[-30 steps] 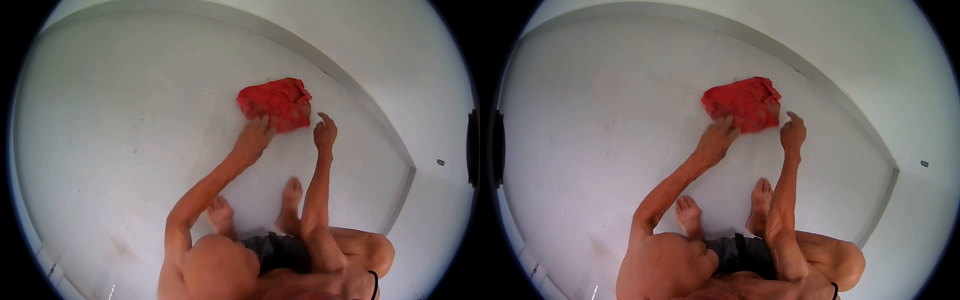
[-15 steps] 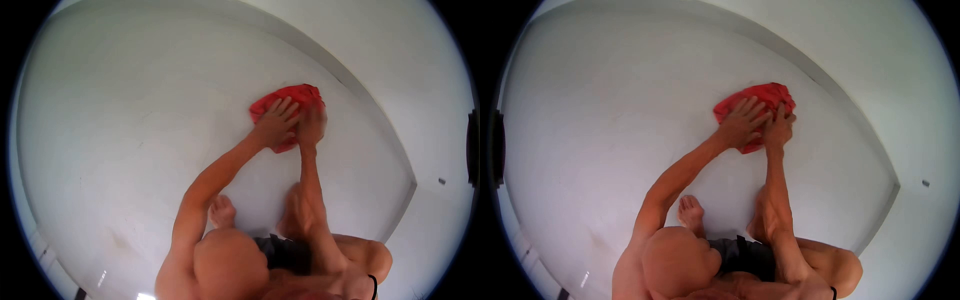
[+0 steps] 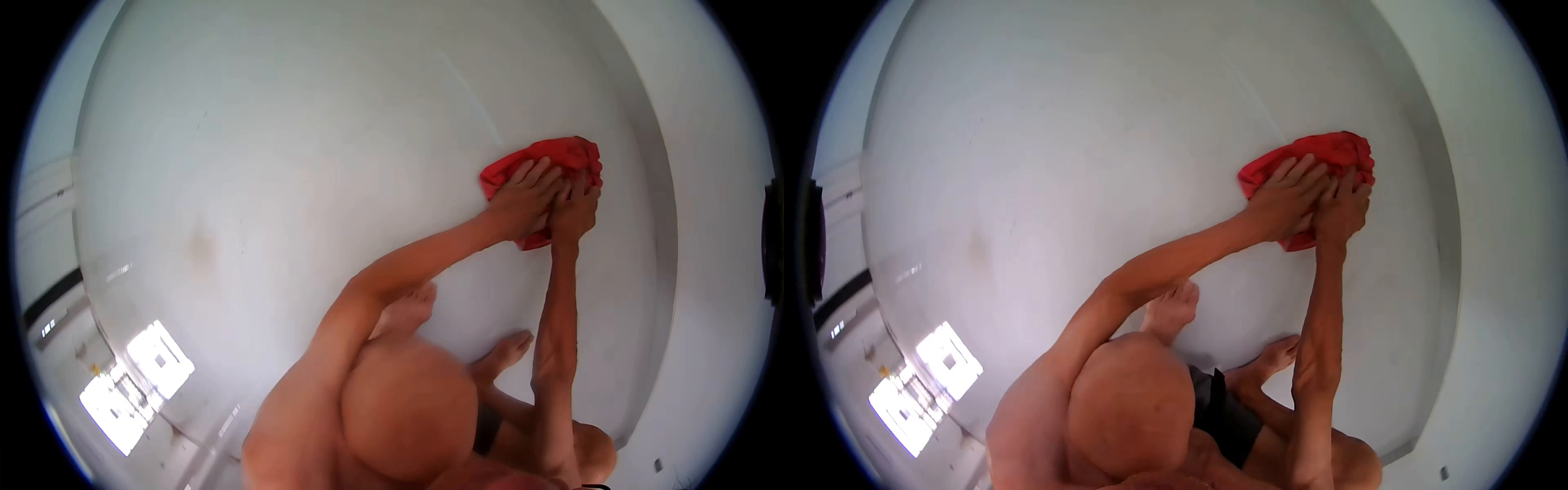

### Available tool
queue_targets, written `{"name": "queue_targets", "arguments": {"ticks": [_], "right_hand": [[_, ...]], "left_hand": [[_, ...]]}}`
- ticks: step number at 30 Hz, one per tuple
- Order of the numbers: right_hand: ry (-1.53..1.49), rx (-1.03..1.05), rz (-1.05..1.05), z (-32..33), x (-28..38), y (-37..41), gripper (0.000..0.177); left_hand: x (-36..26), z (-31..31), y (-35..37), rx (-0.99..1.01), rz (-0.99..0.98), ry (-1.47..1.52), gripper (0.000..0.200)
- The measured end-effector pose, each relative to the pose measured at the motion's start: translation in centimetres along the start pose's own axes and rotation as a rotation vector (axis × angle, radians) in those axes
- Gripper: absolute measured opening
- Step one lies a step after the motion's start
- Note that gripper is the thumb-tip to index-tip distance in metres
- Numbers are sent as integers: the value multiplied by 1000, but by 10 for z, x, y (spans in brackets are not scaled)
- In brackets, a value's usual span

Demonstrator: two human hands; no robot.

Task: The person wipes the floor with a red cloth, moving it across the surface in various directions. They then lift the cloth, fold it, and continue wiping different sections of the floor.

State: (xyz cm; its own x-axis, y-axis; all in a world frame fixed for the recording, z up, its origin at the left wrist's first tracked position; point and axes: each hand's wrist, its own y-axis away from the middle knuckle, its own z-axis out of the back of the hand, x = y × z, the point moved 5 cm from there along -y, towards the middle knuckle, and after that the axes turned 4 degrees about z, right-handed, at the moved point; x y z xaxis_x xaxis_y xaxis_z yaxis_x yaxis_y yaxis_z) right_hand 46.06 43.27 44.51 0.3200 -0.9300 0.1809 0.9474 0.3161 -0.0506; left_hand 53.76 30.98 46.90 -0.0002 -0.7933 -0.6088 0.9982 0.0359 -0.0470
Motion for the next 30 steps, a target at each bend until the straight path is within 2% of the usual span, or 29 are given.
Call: {"name": "queue_targets", "arguments": {"ticks": [2,4,7,10,14,15,17,18,21,22,23,24,25,26,27,29,30], "right_hand": [[-8,20,117,7,-3,5,46],[-68,38,255,30,17,35,48],[-201,75,431,58,33,90,54],[-234,224,487,88,57,154,52],[-209,326,721,118,75,281,57],[-287,454,790,107,74,308,58],[-275,294,931,143,61,347,63],[-338,389,888,137,105,375,65],[-207,496,926,180,101,399,69],[-104,534,997,147,179,387,71],[-65,555,992,142,249,393,73],[-18,584,999,141,292,392,75],[-57,545,946,129,294,377,77],[-101,509,893,93,276,341,79],[-146,464,840,91,264,328,81],[-203,369,720,69,227,303,77],[-230,355,661,70,210,291,70]], "left_hand": [[-17,-8,8,90,145,-38,64],[-34,0,50,134,270,-95,68],[-71,14,120,85,368,-191,75],[-105,24,201,48,542,-224,72],[-173,23,335,-106,678,-326,76],[-187,17,360,-141,699,-344,73],[-221,10,405,-205,747,-369,69],[-197,31,449,-235,765,-373,67],[-226,28,466,-320,810,-373,67],[-150,47,481,-390,851,-310,66],[-101,90,503,-401,830,-301,66],[-72,125,510,-417,822,-283,65],[-56,128,494,-426,770,-274,64],[-30,102,456,-410,740,-271,63],[-30,97,439,-400,705,-272,62],[-25,78,401,-367,628,-289,62],[-32,72,384,-344,591,-302,62]]}}
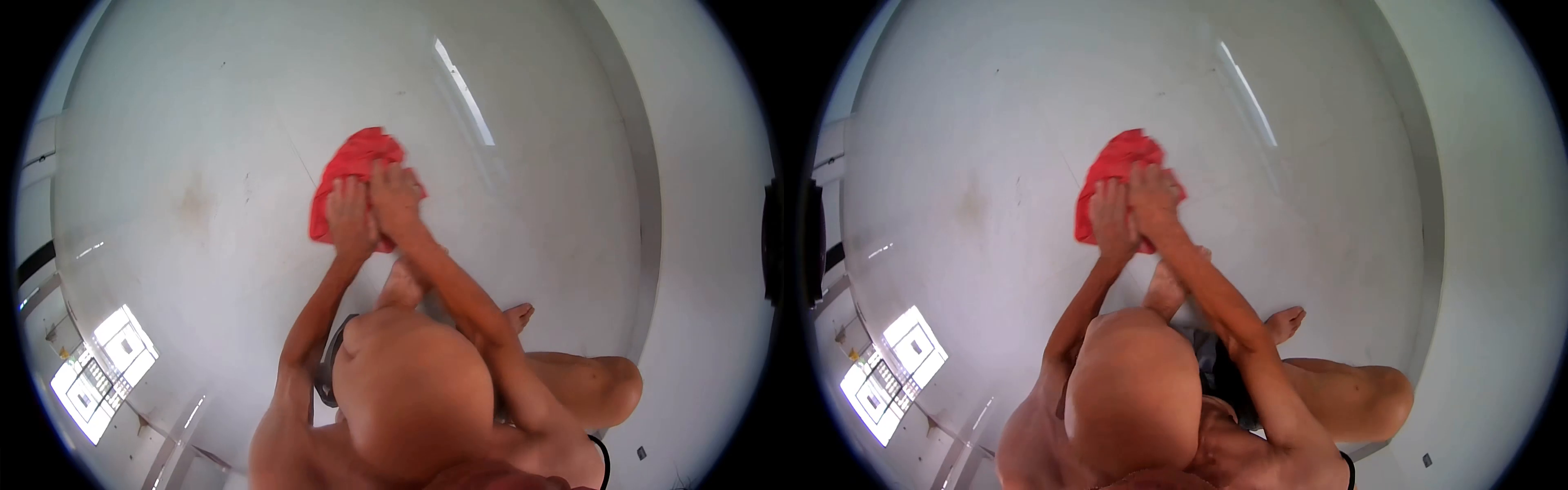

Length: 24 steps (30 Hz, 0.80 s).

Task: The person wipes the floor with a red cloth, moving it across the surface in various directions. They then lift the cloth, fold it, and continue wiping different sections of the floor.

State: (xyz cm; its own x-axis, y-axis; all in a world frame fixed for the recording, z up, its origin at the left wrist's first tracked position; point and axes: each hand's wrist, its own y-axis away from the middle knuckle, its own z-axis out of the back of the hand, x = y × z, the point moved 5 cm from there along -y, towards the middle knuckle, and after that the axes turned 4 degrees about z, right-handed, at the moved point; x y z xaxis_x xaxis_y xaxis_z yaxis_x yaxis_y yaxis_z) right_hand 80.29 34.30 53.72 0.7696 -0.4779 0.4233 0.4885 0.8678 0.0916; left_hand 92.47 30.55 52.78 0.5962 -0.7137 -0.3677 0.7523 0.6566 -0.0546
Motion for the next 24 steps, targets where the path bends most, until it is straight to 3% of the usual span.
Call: {"name": "queue_targets", "arguments": {"ticks": [2,4,8,10,13,15,18,20,24], "right_hand": [[104,9,-96,20,-45,-1,47],[142,-177,-287,49,-92,9,32],[182,-394,-465,82,-175,23,38],[189,-386,-545,87,-198,26,38],[221,-415,-480,90,-183,25,38],[231,-402,-349,85,-150,21,33],[167,-360,-180,67,-88,11,22],[106,-250,-197,40,-45,3,21],[-69,-73,16,1,52,-3,41]], "left_hand": [[-42,-11,-24,-35,-78,85,63],[-89,-28,-54,20,-114,215,54],[-158,-52,-99,69,-318,325,53],[-178,-60,-104,52,-390,340,53],[-173,-59,-105,145,-357,405,54],[-152,-50,-92,218,-280,274,56],[-98,-25,-61,176,-175,202,58],[-48,-15,-37,222,-74,81,59],[48,22,14,30,15,-58,64]]}}
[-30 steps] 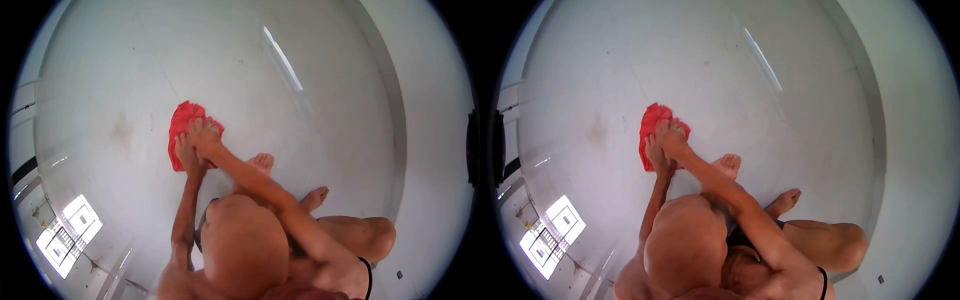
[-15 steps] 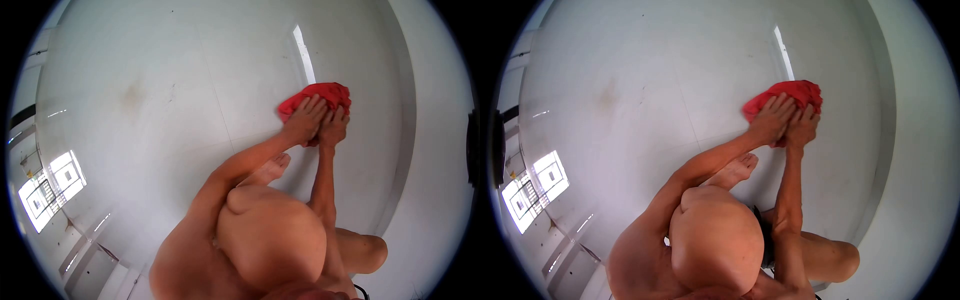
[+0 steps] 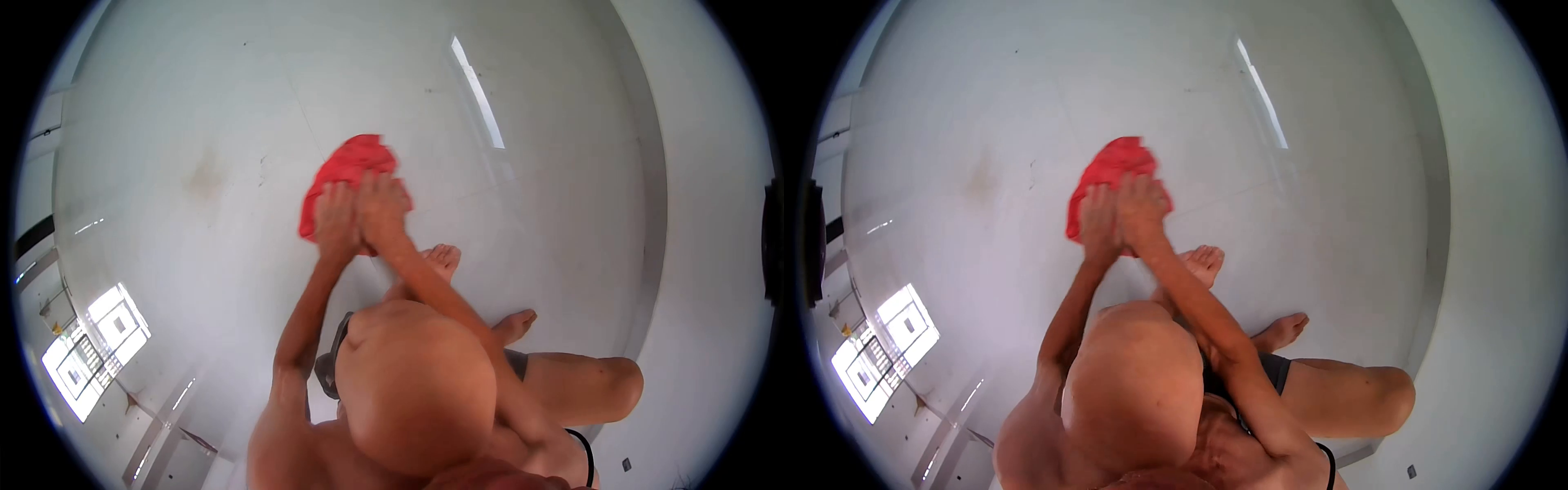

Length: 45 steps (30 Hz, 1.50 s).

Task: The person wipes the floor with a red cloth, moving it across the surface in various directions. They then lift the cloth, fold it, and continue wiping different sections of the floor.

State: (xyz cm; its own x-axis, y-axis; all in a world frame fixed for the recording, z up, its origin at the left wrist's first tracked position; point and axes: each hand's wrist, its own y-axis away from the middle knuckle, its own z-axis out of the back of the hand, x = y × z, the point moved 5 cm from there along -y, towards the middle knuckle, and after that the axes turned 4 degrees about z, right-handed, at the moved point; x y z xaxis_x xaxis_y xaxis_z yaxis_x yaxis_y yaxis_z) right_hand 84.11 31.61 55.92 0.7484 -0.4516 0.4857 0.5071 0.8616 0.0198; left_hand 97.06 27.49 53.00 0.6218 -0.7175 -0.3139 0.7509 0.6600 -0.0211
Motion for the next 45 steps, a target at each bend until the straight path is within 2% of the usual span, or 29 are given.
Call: {"name": "queue_targets", "arguments": {"ticks": [2,4,5,8,9,10,11,13,16,21,24,27,30,33,36,37,39,42,44,45], "right_hand": [[-122,115,88,-29,33,6,49],[-349,227,117,-11,40,9,44],[-461,288,134,-8,42,9,42],[-448,-30,213,22,-15,16,30],[-272,-64,24,23,-50,20,11],[-257,-194,-46,42,-80,21,13],[-206,-234,-97,56,-111,23,14],[-1,-216,-218,78,-160,23,17],[40,-83,-247,84,-189,22,17],[219,65,33,76,-152,26,4],[207,100,-156,76,-164,14,9],[362,145,140,66,-157,17,11],[420,125,150,66,-161,16,11],[401,121,-19,68,-162,8,11],[338,161,-3,74,-158,9,10],[275,117,-14,77,-159,7,4],[145,28,-46,81,-158,4,24],[166,88,-21,91,-151,3,24],[284,132,2,82,-155,1,6],[341,153,5,77,-156,4,4]], "left_hand": [[47,9,26,-3,66,-15,66],[62,28,35,56,143,39,64],[65,33,37,35,91,33,62],[46,41,26,-25,125,80,63],[33,43,22,-83,112,140,62],[16,43,17,-138,98,200,61],[1,45,10,-193,81,259,61],[-24,42,-7,-157,119,128,58],[-27,30,-15,-175,119,-29,55],[-20,33,-13,-191,53,-58,54],[-17,35,-12,-191,62,-58,52],[-19,35,-13,-203,64,-50,51],[-18,37,-15,-217,65,-38,51],[-17,36,-13,-221,66,-28,51],[-16,36,-14,-216,71,-29,51],[-16,36,-14,-217,74,-26,51],[-15,36,-13,-216,75,-27,51],[-17,37,-15,-217,67,-23,51],[-16,38,-14,-216,68,-27,52],[-15,38,-12,-212,67,-31,52]]}}
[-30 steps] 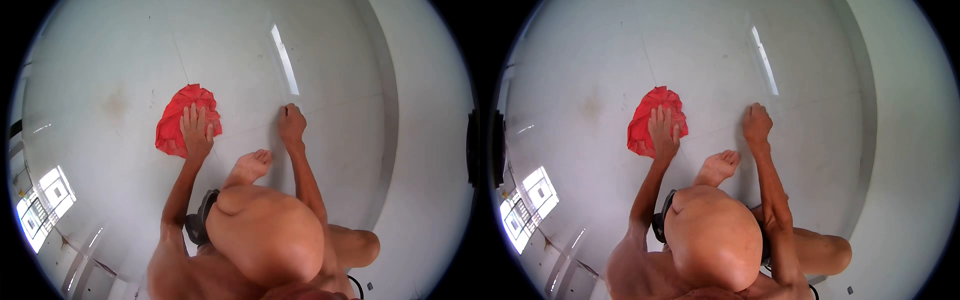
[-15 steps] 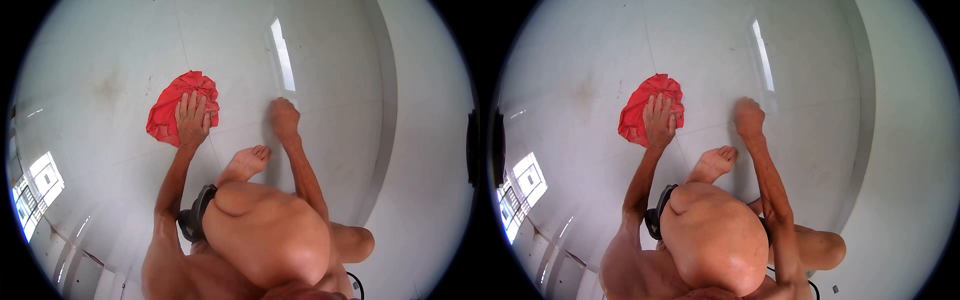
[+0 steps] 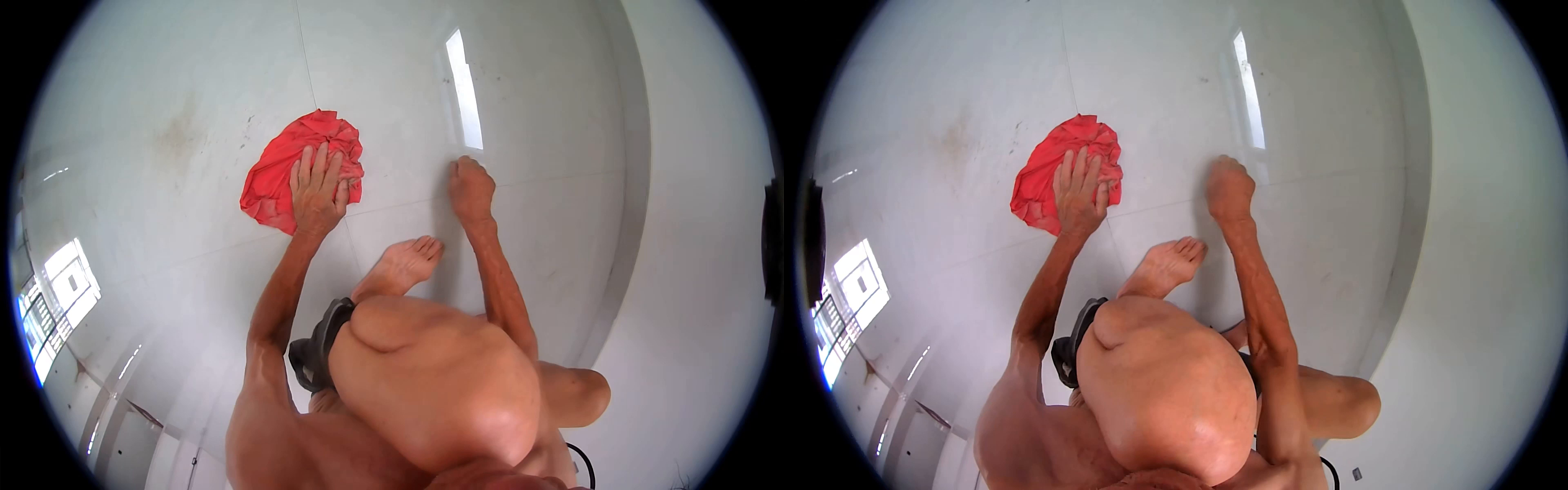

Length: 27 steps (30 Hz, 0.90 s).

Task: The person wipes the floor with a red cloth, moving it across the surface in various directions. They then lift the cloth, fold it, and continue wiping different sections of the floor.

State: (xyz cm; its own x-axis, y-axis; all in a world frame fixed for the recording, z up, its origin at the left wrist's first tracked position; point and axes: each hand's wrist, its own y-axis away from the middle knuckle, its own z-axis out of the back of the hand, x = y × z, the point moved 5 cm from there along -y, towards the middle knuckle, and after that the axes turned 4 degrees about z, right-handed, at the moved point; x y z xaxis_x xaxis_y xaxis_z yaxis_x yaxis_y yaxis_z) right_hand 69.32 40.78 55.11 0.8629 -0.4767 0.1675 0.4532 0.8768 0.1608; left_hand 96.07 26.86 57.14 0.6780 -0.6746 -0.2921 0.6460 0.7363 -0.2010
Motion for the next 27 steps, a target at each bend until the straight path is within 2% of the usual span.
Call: {"name": "queue_targets", "arguments": {"ticks": [3,6,9,12,15,18,21,24,27], "right_hand": [[-91,64,-136,4,-8,-1,2],[-9,-3,1,1,-1,3,7],[-147,-26,-119,3,-12,1,10],[-67,-87,57,4,-1,3,13],[-172,-13,-165,5,-14,0,11],[-18,-56,36,2,1,1,13],[-167,-12,-180,-2,-14,-3,7],[-100,-78,84,-1,2,-2,5],[-153,19,-62,-7,6,-8,10]], "left_hand": [[-1,-3,-3,-1,-1,-1,52],[0,-1,-1,12,3,-15,52],[-2,-2,-3,1,4,-20,51],[0,-1,-1,-3,0,-22,51],[-1,-2,-3,-20,-2,-11,51],[1,-1,-1,-3,-2,-17,51],[0,-3,-5,-2,9,-16,51],[2,-1,-1,19,5,-28,51],[2,-5,-4,-7,5,-19,51]]}}
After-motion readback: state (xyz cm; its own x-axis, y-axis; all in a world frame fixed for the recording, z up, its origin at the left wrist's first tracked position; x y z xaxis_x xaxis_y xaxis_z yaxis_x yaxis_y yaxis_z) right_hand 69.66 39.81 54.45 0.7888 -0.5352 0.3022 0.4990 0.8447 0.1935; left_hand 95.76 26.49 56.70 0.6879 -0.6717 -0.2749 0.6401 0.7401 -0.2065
